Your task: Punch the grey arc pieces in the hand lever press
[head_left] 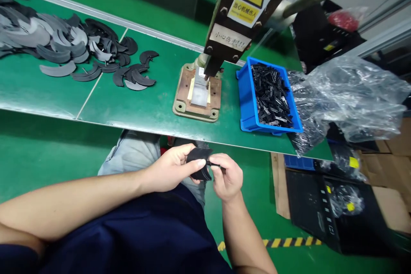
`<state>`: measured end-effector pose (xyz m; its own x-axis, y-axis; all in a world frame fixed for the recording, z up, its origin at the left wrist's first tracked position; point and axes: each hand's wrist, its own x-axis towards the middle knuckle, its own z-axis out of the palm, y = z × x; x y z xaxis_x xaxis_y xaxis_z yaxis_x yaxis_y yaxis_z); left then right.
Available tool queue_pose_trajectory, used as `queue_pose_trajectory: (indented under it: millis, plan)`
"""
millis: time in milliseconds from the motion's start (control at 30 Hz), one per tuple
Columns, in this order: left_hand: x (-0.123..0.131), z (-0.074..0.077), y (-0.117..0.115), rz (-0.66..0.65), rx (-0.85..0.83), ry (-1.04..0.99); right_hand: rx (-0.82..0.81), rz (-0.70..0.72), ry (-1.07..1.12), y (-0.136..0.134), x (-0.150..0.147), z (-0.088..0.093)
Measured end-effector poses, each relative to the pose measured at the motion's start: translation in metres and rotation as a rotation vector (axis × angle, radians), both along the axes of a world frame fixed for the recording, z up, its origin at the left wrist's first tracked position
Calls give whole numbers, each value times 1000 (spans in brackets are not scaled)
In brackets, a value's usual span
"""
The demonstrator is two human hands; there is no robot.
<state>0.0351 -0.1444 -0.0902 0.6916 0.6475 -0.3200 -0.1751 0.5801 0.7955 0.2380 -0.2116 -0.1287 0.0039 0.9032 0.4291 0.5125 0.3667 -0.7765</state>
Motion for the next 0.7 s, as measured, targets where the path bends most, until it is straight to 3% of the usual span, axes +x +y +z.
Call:
queue_pose_trajectory:
  millis: [367, 700]
  plan:
    - [-5, -4, -10, 16, 27, -15, -6, 58, 71, -3, -9, -13]
    - [-5, 5, -10, 44, -83, -26, -23, 122, 99, -1, -7, -2]
